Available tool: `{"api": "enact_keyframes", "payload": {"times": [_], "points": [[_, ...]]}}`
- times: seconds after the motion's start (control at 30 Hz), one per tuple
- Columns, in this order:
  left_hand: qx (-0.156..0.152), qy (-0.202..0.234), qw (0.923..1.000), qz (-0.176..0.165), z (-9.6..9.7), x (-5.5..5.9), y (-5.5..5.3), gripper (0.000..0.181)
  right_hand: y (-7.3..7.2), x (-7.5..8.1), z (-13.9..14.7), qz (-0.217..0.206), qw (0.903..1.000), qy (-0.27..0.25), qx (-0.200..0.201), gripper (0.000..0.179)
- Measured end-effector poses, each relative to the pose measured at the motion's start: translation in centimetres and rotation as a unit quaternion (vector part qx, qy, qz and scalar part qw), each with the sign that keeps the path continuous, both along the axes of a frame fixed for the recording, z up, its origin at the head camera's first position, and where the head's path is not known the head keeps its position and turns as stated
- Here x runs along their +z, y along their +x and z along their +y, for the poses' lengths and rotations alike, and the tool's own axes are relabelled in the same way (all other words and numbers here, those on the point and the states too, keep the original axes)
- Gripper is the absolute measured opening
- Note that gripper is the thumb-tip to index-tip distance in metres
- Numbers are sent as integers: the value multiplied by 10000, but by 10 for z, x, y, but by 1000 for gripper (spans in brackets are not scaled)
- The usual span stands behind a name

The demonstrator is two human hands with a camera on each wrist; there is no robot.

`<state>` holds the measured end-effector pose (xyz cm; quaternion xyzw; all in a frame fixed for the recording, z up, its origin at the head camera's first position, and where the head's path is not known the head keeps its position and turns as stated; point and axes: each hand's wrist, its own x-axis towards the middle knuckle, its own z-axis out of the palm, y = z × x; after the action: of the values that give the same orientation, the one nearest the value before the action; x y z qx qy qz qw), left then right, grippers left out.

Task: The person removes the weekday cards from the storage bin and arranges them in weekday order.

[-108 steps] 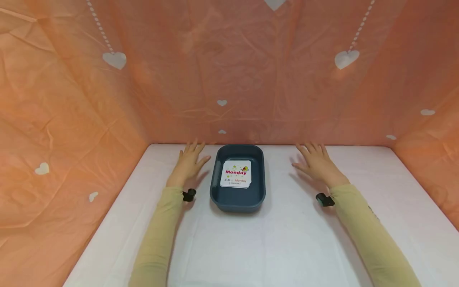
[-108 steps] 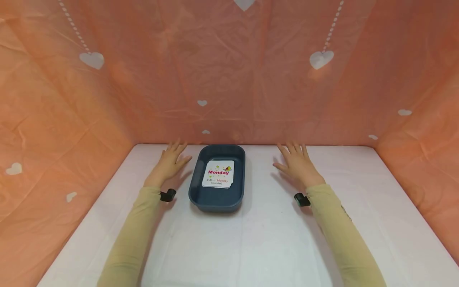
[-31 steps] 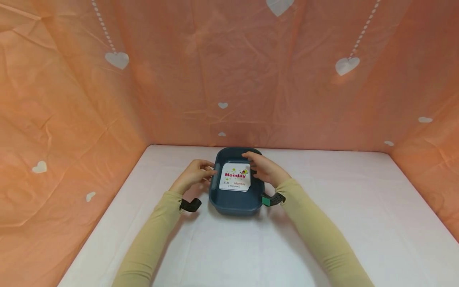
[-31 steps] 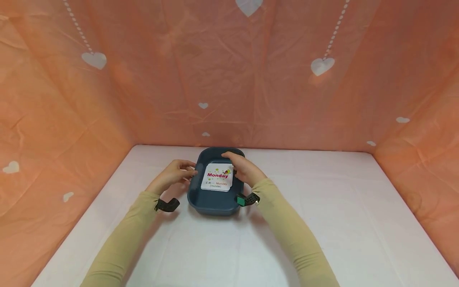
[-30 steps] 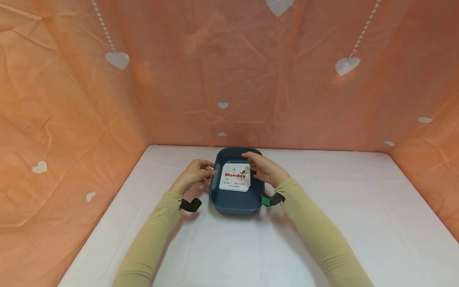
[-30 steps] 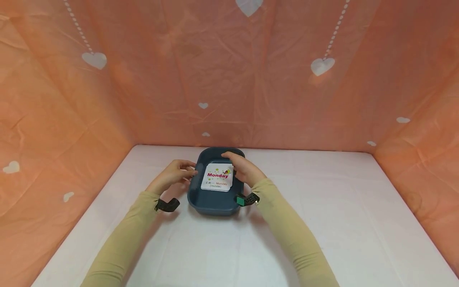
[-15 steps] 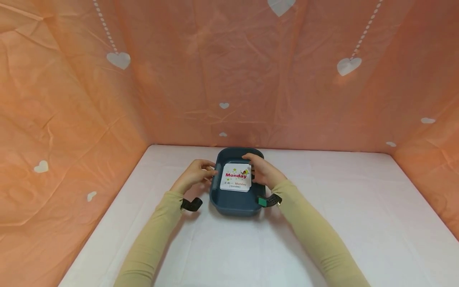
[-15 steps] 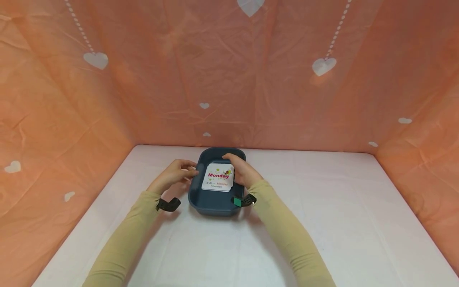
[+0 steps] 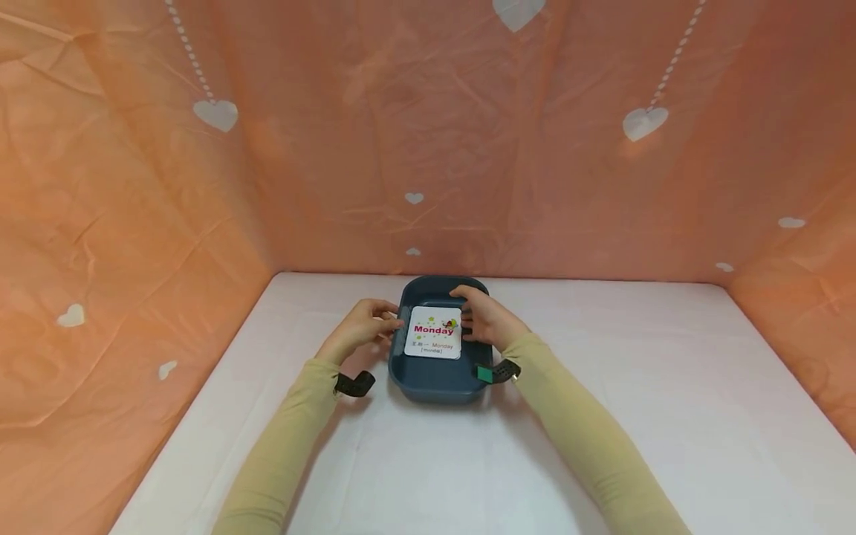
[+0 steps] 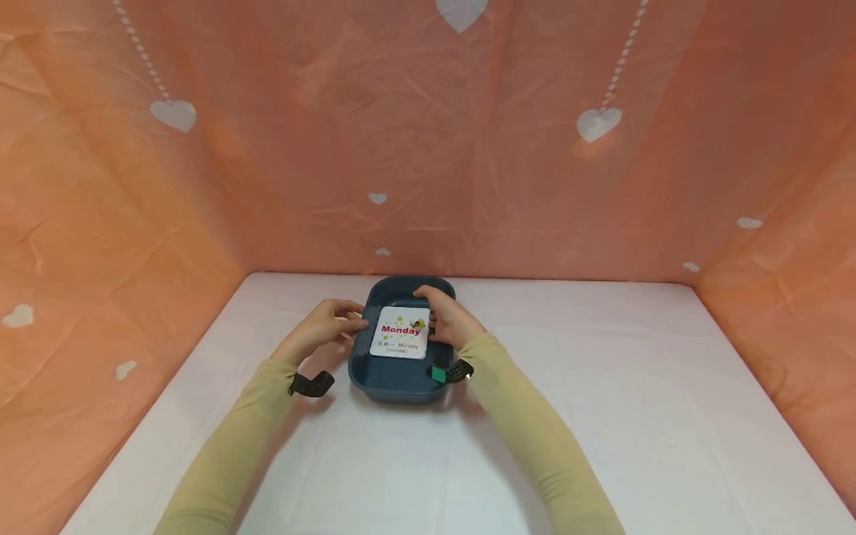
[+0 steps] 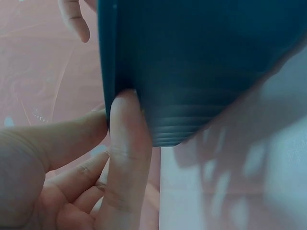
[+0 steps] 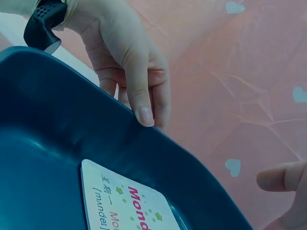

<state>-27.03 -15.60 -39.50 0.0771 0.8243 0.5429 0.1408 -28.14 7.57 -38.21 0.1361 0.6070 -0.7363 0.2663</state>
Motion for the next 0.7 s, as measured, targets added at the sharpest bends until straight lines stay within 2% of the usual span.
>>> {"api": "enact_keyframes", "payload": {"times": [0.27,0.5,0.7], "points": [[24,-23,10000,28,0,-1,2,40,4,1,-3,-105,9994,309,145,85],[19,-34,10000,44,-1,-3,2,40,5,-2,0,-135,9995,247,128,84],[-36,-19,9999,123,1,1,-1,38,0,0,6,-162,9997,63,185,81]]}}
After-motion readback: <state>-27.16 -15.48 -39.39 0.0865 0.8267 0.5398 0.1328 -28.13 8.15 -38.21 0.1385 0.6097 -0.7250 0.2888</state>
